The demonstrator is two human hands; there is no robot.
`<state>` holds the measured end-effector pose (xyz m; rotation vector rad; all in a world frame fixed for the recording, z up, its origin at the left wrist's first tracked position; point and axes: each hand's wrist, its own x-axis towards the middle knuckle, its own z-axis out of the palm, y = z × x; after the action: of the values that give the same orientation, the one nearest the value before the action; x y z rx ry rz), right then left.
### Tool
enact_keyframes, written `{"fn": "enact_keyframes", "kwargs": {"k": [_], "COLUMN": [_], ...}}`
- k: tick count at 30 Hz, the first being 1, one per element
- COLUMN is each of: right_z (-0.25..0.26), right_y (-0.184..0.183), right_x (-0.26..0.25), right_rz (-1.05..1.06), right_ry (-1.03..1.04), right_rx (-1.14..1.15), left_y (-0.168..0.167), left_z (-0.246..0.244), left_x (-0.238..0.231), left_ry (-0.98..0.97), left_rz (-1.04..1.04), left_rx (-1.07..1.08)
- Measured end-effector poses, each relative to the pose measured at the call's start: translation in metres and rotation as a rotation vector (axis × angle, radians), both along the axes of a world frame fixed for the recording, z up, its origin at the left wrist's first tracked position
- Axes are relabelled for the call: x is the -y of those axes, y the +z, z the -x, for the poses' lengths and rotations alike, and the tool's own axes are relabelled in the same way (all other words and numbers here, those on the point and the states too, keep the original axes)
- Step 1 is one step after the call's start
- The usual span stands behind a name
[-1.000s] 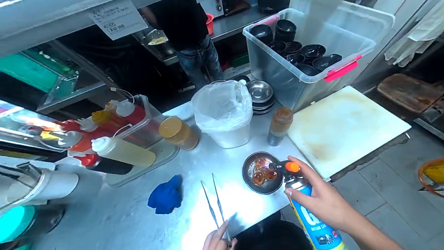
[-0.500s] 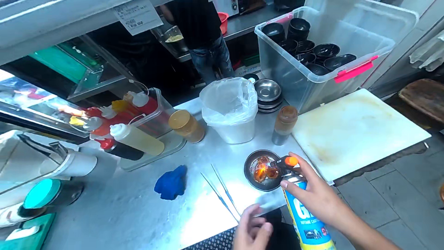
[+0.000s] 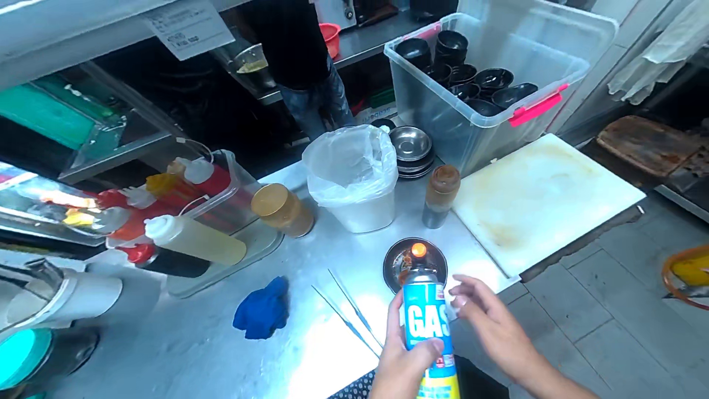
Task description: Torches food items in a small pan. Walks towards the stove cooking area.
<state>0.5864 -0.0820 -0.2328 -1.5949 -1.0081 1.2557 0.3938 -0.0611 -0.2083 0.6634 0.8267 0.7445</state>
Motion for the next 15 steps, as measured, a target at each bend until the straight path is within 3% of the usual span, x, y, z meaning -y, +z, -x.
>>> {"fn": "enact_keyframes", "kwargs": {"k": [3, 6, 10, 15], "right_z": [0.024, 0.061, 0.097, 0.125], "right_y": [-0.035, -0.065, -0.066, -0.081], "right_x": [0.018, 0.018, 0.006, -0.010], "right_rz": [0.126, 0.023, 0.120, 0.149], "right_ry": [0.308, 0.555, 0.547, 0.684], "right_rx": [0.080, 0.245, 0.252, 0.433], "left_y": [0.001, 0.001, -0.003, -0.007], "left_z": [0.020, 0.038, 0.055, 0.064], "left_x": [-0.011, -0.025, -0.038, -0.049], "left_ry": [-0.008, -0.060, -0.119, -0.108], "left_rz": [0.010, -0.004, 0.039, 0.088], "left_rx": [-0.008, -0.040, 0.047, 0.111]}}
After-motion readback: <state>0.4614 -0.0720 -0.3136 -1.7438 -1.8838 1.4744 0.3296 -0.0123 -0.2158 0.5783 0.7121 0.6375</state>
